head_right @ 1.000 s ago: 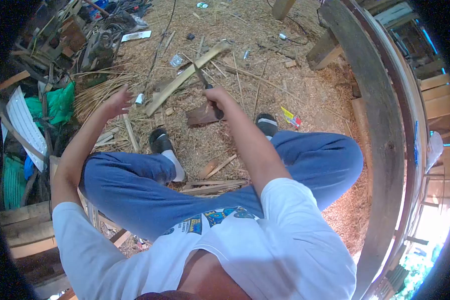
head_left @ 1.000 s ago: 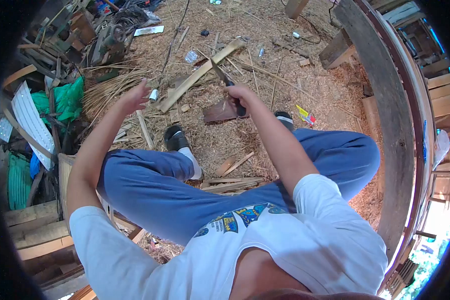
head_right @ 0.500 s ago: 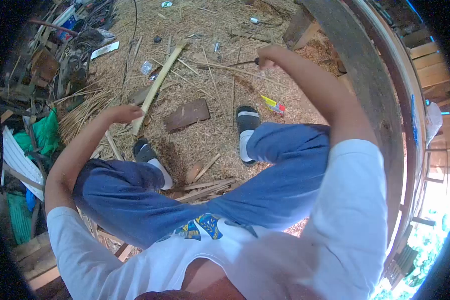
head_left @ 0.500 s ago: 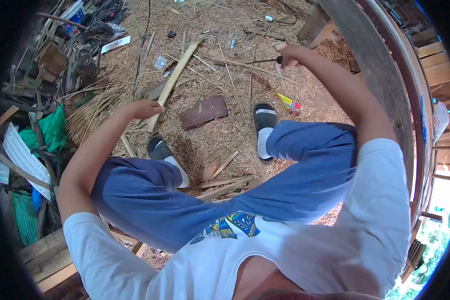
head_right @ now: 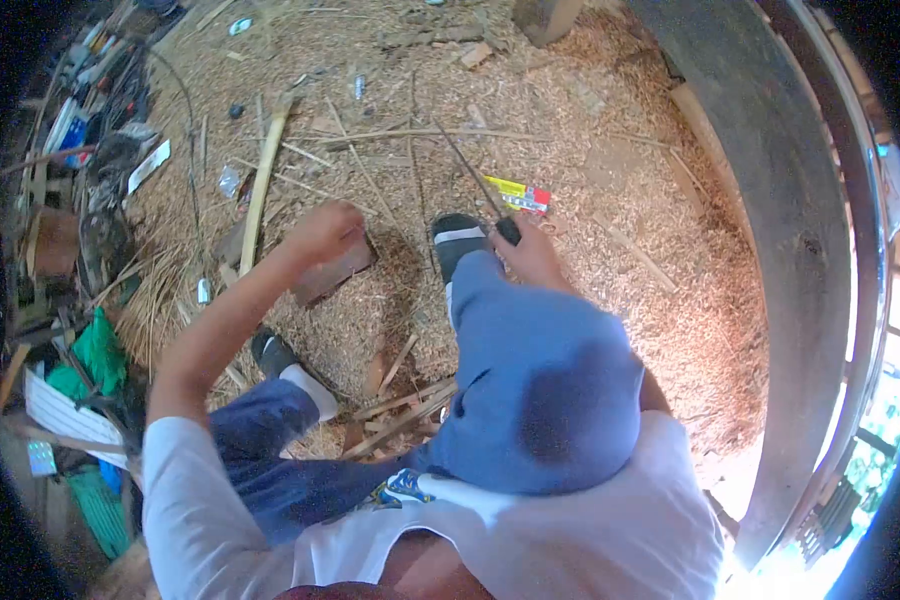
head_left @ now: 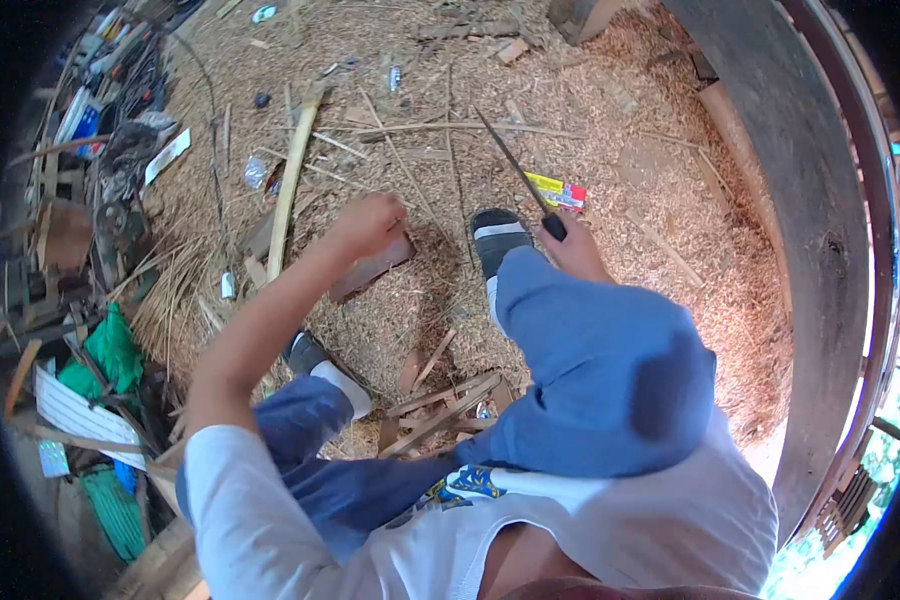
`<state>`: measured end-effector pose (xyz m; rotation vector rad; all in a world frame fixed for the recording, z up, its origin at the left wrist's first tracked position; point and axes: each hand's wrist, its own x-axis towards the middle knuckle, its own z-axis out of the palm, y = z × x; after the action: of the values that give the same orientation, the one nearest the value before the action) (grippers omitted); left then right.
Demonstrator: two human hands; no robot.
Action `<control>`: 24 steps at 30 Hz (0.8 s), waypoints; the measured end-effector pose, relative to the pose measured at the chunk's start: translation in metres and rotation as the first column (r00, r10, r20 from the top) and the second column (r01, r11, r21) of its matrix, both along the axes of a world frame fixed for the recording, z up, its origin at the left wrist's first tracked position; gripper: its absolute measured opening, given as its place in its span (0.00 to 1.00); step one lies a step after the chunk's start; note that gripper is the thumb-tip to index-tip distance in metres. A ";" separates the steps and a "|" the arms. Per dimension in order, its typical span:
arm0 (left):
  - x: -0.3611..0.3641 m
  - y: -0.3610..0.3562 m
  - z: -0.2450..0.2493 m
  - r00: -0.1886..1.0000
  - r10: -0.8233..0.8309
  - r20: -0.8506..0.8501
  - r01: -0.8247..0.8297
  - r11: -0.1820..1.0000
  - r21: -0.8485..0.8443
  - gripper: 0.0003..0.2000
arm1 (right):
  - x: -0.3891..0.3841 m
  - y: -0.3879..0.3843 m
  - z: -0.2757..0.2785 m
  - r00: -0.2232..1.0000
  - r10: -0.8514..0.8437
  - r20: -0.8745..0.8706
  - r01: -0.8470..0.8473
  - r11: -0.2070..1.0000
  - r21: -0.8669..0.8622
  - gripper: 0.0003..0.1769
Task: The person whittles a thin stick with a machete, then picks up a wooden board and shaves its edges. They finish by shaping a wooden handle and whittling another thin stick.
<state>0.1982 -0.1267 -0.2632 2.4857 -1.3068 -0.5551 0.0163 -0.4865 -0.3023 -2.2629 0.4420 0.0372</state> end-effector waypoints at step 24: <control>0.097 -0.162 -0.100 0.881 0.288 0.375 -0.225 0.953 -0.202 0.09 | -0.028 0.012 -0.039 0.915 -0.340 -0.217 0.362 0.929 0.070 0.24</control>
<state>0.2953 -0.2891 -0.3633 2.6683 -1.0616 0.1253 -0.0118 -0.4744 -0.3410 -2.0484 0.9294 0.1034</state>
